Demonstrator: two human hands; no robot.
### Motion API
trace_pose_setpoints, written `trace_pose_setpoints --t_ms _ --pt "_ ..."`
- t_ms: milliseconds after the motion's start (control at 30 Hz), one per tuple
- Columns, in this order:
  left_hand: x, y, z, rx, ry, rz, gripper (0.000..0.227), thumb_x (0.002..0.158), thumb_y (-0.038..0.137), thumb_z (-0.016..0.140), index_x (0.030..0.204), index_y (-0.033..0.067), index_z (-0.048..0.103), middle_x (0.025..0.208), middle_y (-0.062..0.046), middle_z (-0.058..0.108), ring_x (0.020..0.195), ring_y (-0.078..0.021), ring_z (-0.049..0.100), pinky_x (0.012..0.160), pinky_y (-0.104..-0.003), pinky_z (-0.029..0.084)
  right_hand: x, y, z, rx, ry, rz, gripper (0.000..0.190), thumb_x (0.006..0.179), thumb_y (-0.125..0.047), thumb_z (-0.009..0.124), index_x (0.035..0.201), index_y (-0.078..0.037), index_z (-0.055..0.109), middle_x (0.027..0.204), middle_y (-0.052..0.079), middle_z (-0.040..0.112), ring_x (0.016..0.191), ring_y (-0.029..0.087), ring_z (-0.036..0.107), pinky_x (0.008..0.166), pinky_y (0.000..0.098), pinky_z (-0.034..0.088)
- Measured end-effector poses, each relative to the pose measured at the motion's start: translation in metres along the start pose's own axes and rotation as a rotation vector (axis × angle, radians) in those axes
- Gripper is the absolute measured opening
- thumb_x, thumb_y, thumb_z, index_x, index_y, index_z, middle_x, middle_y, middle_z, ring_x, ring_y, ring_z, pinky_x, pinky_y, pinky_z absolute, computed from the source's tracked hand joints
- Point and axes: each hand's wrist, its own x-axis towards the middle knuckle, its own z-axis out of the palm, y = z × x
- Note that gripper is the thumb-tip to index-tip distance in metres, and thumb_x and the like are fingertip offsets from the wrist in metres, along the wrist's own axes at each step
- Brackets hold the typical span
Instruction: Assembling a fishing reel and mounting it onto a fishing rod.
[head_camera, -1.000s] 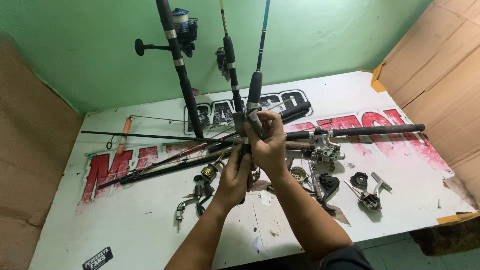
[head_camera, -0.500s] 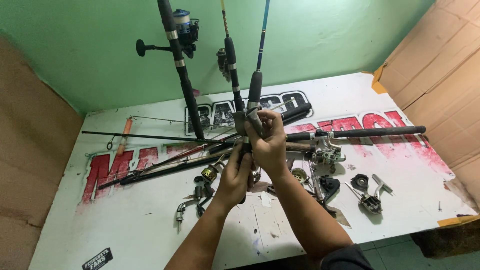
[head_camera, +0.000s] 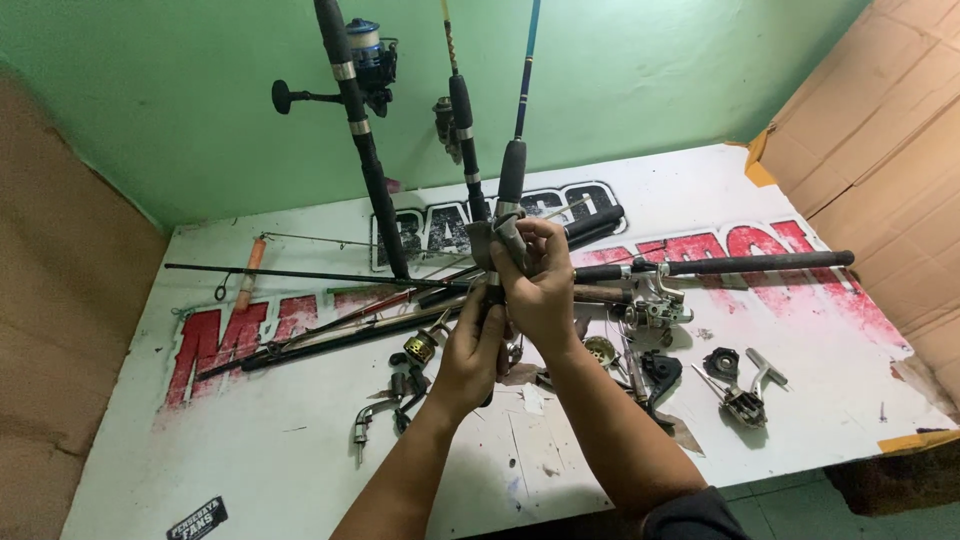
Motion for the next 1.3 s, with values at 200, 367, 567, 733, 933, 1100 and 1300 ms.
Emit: trace_pose_setpoints --t_ms 200,367,567,733,933,1100,1300 --pt "-0.0002 -0.0009 -0.0012 -0.013 -0.005 0.026 0.043 0.108 0.025 0.042 0.142 -0.0007 0.047 0.075 -0.015 0.059 0.044 -0.0216 0.061 0.034 -0.030 0.052 0.0003 -0.0011 0.0004 0.019 0.003 -0.002 0.035 0.092 -0.001 0.076 0.121 -0.006 0.057 0.096 0.014 0.066 0.088 0.018 0.068 0.077 0.0344 0.059" --pt "0.0012 0.0010 0.0000 -0.013 0.000 0.021 0.042 0.108 0.022 0.041 0.142 -0.0014 0.045 0.075 -0.014 0.058 0.044 -0.0211 0.059 0.035 -0.031 0.051 0.0021 0.0007 -0.0004 -0.002 0.002 0.006 0.036 0.092 -0.002 0.076 0.122 -0.006 0.057 0.097 0.013 0.066 0.086 0.018 0.067 0.077 0.0338 0.058" --pt "0.0016 -0.0015 -0.0015 0.012 -0.001 0.005 0.045 0.108 0.024 0.041 0.144 -0.0010 0.044 0.075 -0.013 0.059 0.046 -0.0201 0.060 0.036 -0.031 0.052 0.0031 -0.0009 -0.0009 -0.001 -0.004 0.016 0.035 0.093 -0.002 0.076 0.121 -0.007 0.057 0.097 0.015 0.066 0.087 0.019 0.066 0.077 0.0351 0.058" --pt "0.0012 0.0012 -0.0012 0.003 0.000 -0.008 0.045 0.108 0.025 0.040 0.144 -0.0009 0.044 0.075 -0.013 0.060 0.045 -0.0201 0.060 0.035 -0.031 0.052 0.0038 -0.0003 -0.0009 0.013 -0.020 0.025 0.035 0.094 -0.002 0.075 0.122 -0.008 0.056 0.099 0.015 0.068 0.090 0.019 0.067 0.078 0.0377 0.059" --pt "-0.0005 0.0025 -0.0009 0.022 0.006 -0.008 0.044 0.107 0.021 0.041 0.144 -0.0017 0.044 0.076 -0.013 0.058 0.046 -0.0204 0.059 0.036 -0.031 0.052 0.0000 -0.0010 0.0001 -0.022 0.007 0.015 0.035 0.092 -0.002 0.077 0.120 -0.007 0.057 0.096 0.013 0.067 0.087 0.018 0.066 0.078 0.0345 0.058" --pt "-0.0003 -0.0046 -0.0014 -0.015 0.005 0.004 0.042 0.108 0.021 0.041 0.143 -0.0018 0.045 0.075 -0.014 0.058 0.044 -0.0215 0.059 0.034 -0.031 0.051 0.0013 -0.0025 -0.0002 -0.033 0.025 0.023 0.035 0.092 -0.003 0.078 0.120 -0.006 0.058 0.097 0.014 0.068 0.087 0.018 0.067 0.077 0.0352 0.059" --pt "0.0001 -0.0002 -0.0022 -0.008 0.003 -0.013 0.041 0.107 0.022 0.041 0.141 -0.0005 0.047 0.075 -0.014 0.058 0.045 -0.0206 0.059 0.034 -0.031 0.051 0.0027 0.0015 0.0002 -0.020 0.003 -0.010 0.034 0.092 -0.002 0.077 0.120 -0.005 0.058 0.095 0.014 0.066 0.086 0.018 0.066 0.078 0.0354 0.058"
